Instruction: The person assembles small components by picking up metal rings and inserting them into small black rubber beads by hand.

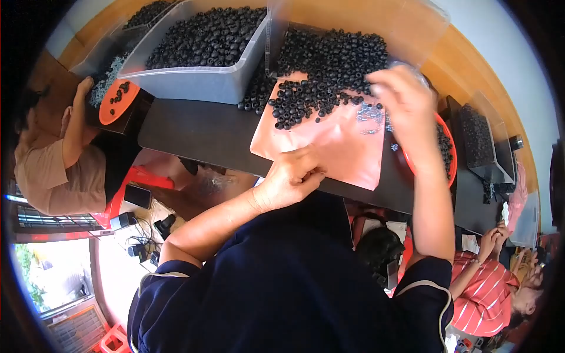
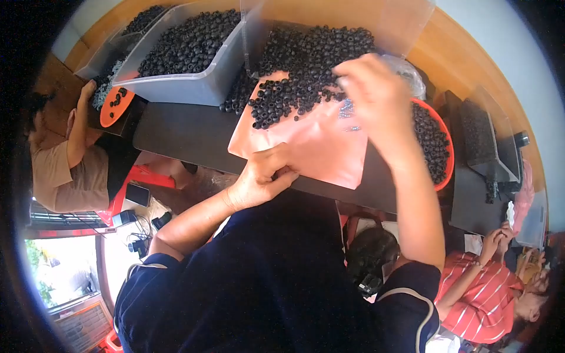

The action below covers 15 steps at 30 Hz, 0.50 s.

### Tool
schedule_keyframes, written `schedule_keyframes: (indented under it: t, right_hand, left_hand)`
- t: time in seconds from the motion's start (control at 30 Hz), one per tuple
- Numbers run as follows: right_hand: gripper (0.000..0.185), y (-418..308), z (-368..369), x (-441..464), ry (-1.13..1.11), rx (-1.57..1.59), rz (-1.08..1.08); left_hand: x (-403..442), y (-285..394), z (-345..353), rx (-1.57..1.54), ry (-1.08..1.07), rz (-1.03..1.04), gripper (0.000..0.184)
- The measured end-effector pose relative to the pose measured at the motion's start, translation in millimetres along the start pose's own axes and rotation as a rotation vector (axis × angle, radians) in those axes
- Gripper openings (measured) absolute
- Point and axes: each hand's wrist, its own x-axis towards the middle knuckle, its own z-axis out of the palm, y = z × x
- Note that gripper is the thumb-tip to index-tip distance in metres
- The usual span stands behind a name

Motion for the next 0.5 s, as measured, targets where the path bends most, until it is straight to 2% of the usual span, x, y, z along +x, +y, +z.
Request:
schedule_keyframes:
  t: [0.1, 0.37, 0.5]
  right_hand:
    - [0.01, 16, 60, 1, -0.063, -0.306, -0.241]
    - [0.016, 28, 110, 11, -0.385, -0.403, -0.182]
    - [0.016, 39, 119, 5, -0.349, -0.446, -0.259]
  left_hand:
    - [1, 0, 0, 0.007, 0.015, 0.001, 0.013]
    - [1, -1, -5, -0.018, 0.022, 0.06, 0.014]
    - [2, 0, -5, -0.012, 0.019, 0.052, 0.013]
